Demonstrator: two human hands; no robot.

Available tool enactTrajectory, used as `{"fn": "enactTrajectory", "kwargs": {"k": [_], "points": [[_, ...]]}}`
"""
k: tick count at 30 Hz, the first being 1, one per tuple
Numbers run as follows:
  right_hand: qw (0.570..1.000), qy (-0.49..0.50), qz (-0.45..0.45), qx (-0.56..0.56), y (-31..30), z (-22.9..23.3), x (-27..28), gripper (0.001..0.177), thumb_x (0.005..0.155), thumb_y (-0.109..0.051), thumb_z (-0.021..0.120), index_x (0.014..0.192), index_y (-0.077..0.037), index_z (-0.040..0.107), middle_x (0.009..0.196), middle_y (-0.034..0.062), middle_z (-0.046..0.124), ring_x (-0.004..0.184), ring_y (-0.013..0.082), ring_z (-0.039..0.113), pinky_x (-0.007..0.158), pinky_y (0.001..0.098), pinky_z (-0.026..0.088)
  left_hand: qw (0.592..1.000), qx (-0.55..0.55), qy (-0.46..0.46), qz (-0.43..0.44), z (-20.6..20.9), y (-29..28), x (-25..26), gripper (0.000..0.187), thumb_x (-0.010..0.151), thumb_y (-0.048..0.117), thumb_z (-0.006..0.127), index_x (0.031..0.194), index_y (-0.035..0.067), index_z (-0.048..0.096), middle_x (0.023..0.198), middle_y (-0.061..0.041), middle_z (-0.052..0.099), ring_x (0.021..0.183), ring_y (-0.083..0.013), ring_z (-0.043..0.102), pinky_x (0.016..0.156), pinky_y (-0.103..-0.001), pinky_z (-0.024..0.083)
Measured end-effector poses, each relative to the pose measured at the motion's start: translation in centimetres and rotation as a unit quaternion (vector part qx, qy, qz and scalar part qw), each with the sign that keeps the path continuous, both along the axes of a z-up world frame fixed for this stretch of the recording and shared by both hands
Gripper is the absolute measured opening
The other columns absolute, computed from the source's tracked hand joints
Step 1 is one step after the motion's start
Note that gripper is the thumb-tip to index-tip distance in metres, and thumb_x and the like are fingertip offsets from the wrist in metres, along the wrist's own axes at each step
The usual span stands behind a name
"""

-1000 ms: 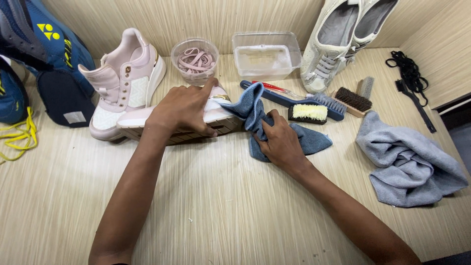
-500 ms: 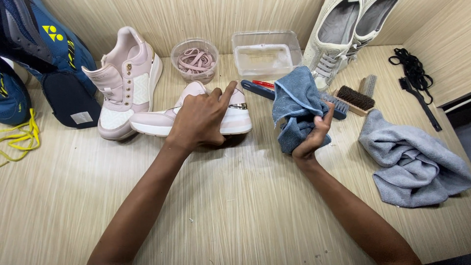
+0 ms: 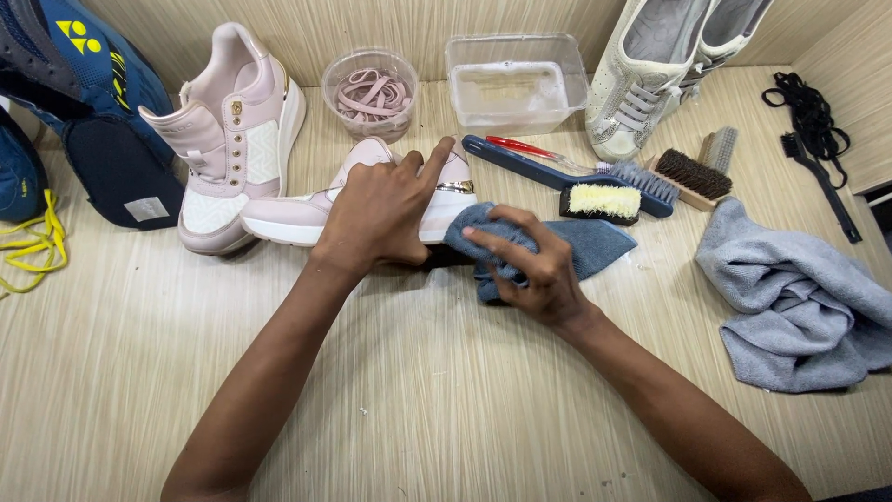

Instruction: The person scrubs the toe box and heel of a pink sneaker using a blue brush, a sponge, and a red toothbrush, then wipes the surfaces with a cloth. The shoe is rotated to access different areas during cleaning.

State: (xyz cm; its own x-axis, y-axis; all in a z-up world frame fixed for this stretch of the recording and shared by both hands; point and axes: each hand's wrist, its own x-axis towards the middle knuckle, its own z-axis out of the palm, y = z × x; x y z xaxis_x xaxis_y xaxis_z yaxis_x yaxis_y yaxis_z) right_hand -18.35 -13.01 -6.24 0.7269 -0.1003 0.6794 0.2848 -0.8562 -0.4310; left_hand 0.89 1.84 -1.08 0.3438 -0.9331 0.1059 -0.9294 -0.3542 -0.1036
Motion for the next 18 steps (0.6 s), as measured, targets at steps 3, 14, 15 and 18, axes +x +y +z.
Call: {"fn": "enactTrajectory", "kwargs": {"k": [3,14,15,18], "points": [[0.998,0.041,-0.030,0.038,-1.4,0.6,-0.4,0.042,0.076,0.002,0.081,0.115,-0.015,0.081,0.117,0.0115,0.070,0.100,0.0352,0.075,0.085,0.0456,0.061,1.000,-0.006,0.003,-0.002,0.5,0.1,0.0,0.138,0.040,0.050,0.083,0.162,0.011,0.033,0.097,-0.010,0.075,0.073,-0.0370,0.078,0.063,-0.053,0.061],[0.976,-0.061,-0.107,0.178,-2.7,1.6,-0.4,0.027,0.097,-0.005,0.070,0.123,-0.007,0.074,0.111,0.0150,0.064,0.103,0.0404,0.071,0.088,0.0515,0.056,0.988,-0.103,0.107,-0.049,4.5,2.2,0.7,0.140,0.039,0.050,0.082,0.165,0.011,0.033,0.101,-0.015,0.073,0.075,-0.0423,0.076,0.066,-0.057,0.061],[0.976,-0.065,-0.105,0.178,-2.7,1.4,-0.3,0.027,0.097,-0.005,0.070,0.123,-0.007,0.074,0.111,0.0150,0.064,0.103,0.0404,0.071,0.088,0.0515,0.056,0.988,-0.104,0.103,-0.049,4.3,2.3,0.9,0.140,0.039,0.050,0.082,0.165,0.011,0.033,0.101,-0.015,0.073,0.075,-0.0423,0.076,0.066,-0.057,0.061],[0.979,-0.103,-0.084,0.155,-2.5,0.7,-0.4,0.027,0.095,-0.010,0.070,0.122,-0.005,0.075,0.109,0.0163,0.064,0.103,0.0394,0.071,0.088,0.0528,0.057,0.976,-0.159,0.121,-0.091,3.5,2.6,1.5,0.139,0.040,0.053,0.083,0.164,0.012,0.035,0.102,-0.015,0.073,0.078,-0.0425,0.076,0.065,-0.055,0.061]]}}
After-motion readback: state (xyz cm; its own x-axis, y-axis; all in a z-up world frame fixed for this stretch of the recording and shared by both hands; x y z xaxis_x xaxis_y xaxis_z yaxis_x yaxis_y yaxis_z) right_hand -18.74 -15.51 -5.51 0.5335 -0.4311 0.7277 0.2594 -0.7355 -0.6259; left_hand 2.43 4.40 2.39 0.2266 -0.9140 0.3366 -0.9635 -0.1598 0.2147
